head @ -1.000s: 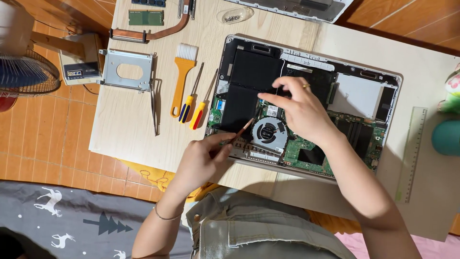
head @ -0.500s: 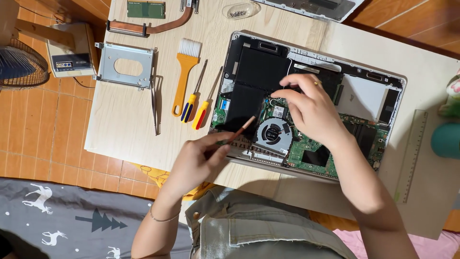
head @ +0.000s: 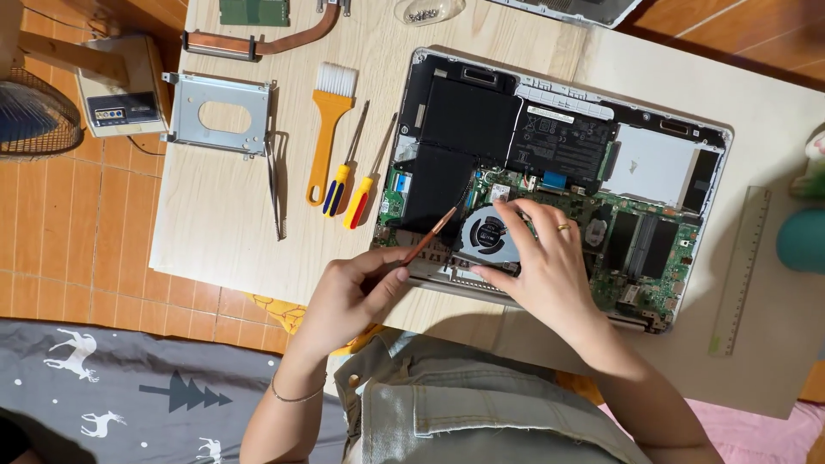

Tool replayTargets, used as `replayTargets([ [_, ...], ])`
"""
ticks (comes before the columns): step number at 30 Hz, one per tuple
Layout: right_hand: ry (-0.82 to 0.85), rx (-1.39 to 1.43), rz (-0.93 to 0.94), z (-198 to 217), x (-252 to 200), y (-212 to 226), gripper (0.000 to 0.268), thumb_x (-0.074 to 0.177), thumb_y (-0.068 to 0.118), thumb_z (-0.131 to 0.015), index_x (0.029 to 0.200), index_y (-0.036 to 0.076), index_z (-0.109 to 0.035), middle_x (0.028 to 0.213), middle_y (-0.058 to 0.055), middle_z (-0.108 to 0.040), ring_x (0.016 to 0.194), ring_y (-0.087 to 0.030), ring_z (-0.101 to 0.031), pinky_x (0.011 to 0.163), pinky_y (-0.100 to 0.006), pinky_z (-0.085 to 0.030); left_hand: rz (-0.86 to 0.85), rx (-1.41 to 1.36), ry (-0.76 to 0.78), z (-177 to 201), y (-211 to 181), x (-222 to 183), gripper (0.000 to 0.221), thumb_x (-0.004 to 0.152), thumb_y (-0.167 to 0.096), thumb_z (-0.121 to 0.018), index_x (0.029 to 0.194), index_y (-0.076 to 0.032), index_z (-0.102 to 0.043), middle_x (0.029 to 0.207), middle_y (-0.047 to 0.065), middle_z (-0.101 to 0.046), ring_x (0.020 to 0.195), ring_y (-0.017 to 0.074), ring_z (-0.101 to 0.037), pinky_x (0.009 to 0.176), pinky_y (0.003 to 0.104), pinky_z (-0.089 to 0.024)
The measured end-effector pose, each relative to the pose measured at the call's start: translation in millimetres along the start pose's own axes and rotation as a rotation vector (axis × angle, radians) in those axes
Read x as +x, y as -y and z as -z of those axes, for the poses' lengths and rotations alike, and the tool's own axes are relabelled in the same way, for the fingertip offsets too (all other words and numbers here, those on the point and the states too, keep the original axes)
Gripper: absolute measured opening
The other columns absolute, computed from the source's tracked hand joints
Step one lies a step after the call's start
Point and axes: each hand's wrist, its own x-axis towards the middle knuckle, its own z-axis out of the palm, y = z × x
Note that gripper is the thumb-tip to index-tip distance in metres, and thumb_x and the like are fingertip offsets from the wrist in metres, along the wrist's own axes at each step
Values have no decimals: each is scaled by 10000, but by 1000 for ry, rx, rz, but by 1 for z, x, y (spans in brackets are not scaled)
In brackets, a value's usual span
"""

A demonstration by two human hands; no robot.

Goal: The person disassembles the laptop and cleans its internal components, including the cooling fan.

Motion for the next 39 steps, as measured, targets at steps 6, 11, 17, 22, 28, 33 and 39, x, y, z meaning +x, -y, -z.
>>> replayTargets([
  [6,80,226,-54,11,9,-11,1008,622,430,-926,1467,79,-505,1364,-188,-471,1245,-377,-509,1058,-519,-438,-127,-51,-75,4,29,-6,282,969,-135,-698,1219,-12,-737,688,-35,-591,581,27,-422,496,221,-366],
  [11,151,431,-95,35,3,-26,959,608,334,-926,1455,123,-530,1379,-164,-464,1252,-340,-511,1055,-451,-459,-131,-62,-73,4,30,-7,284,973,-130,-693,1226,-5,-726,700,-32,-611,589,26,-442,507,214,-384],
  [17,296,381,22,45,-4,-44,898,613,290,-916,1426,169,-554,1360,-126,-454,1242,-319,-496,1054,-430,-444,-105,13,-70,0,24,-7,286,961,-148,-702,1215,-19,-733,621,-18,-556,548,35,-415,482,230,-362],
  [22,356,243,134,49,2,-47,887,617,335,-916,1412,153,-566,1338,-126,-464,1233,-339,-475,1050,-462,-420,-178,243,-98,-8,18,-11,320,945,-178,-700,1239,-53,-718,521,51,-559,433,113,-465,443,286,-402],
  [28,106,270,171,45,40,-34,545,838,333,-815,1322,127,-677,1272,-81,-565,1208,-281,-563,1069,-440,-491,-294,390,-127,-31,20,-8,371,941,-202,-666,1291,-79,-670,601,120,-679,471,272,-665,496,380,-526],
  [33,98,204,233,33,75,-25,354,903,210,-763,1245,122,-734,1195,-107,-566,1101,-311,-566,949,-418,-511,-333,372,-187,-40,18,-6,363,938,-189,-670,1279,-66,-680,615,129,-679,499,283,-674,512,376,-535],
  [39,158,316,193,28,77,-38,287,903,-40,-619,1140,83,-724,1202,-92,-571,1113,-276,-588,963,-409,-505,-244,337,-132,-45,14,1,340,944,-196,-671,1262,-79,-701,525,147,-615,426,267,-638,479,382,-511],
])
